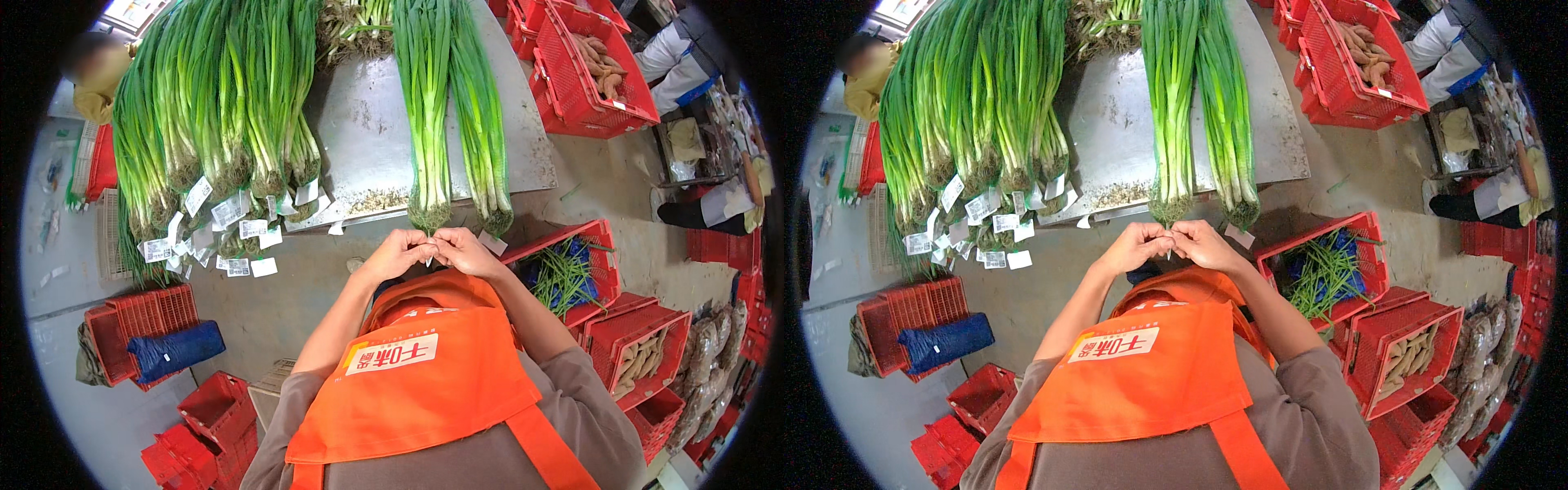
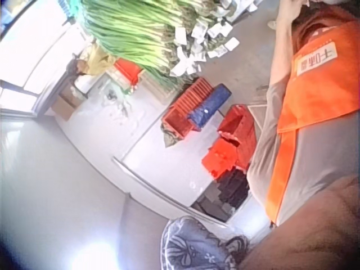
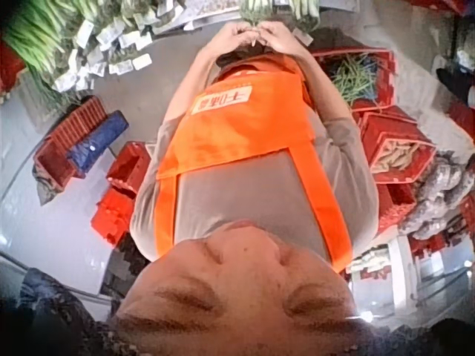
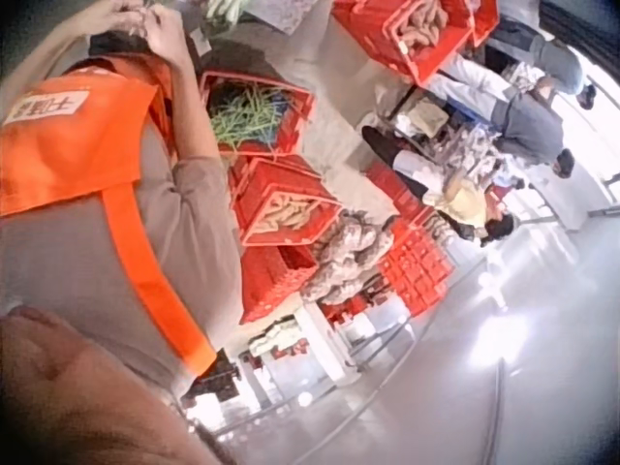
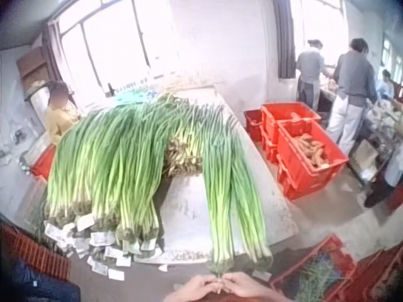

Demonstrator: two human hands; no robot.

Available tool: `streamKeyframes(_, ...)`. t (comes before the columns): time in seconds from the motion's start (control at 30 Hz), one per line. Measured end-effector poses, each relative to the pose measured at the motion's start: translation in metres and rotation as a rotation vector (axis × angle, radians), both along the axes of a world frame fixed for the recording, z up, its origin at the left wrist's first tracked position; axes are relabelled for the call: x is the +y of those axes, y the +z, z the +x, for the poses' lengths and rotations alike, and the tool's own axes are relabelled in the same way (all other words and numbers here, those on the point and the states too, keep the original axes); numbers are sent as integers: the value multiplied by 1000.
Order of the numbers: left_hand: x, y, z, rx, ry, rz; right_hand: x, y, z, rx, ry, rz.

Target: The person repeatedly picks up small white labels and attaches them to bundles of green onions laid out on a metal table. The person handles the labels and vegetables by hand, working one bundle at a time in a market or warehouse setting.

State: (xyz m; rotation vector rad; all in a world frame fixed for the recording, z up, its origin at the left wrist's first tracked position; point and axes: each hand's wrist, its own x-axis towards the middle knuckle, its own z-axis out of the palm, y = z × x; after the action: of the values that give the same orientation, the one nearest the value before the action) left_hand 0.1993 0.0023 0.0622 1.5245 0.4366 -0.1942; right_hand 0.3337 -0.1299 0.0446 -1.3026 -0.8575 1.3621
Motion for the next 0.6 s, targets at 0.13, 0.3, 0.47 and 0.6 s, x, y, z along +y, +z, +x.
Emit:
streamKeyframes(0.13, 7, 4, 0, -35, 36, -195, 4, 9, -1, 97, -18, 14)
streamKeyframes(0.3, 4, -3, -6, -101, 165, -492, 5, 15, -11, 143, -122, 33)
streamKeyframes(0.47, -9, -3, 0, -152, 406, -762, 9, 10, -18, 301, -262, 23)
streamKeyframes(0.6, -18, -20, -4, -342, 450, -991, 9, 7, -23, 467, -361, 43)
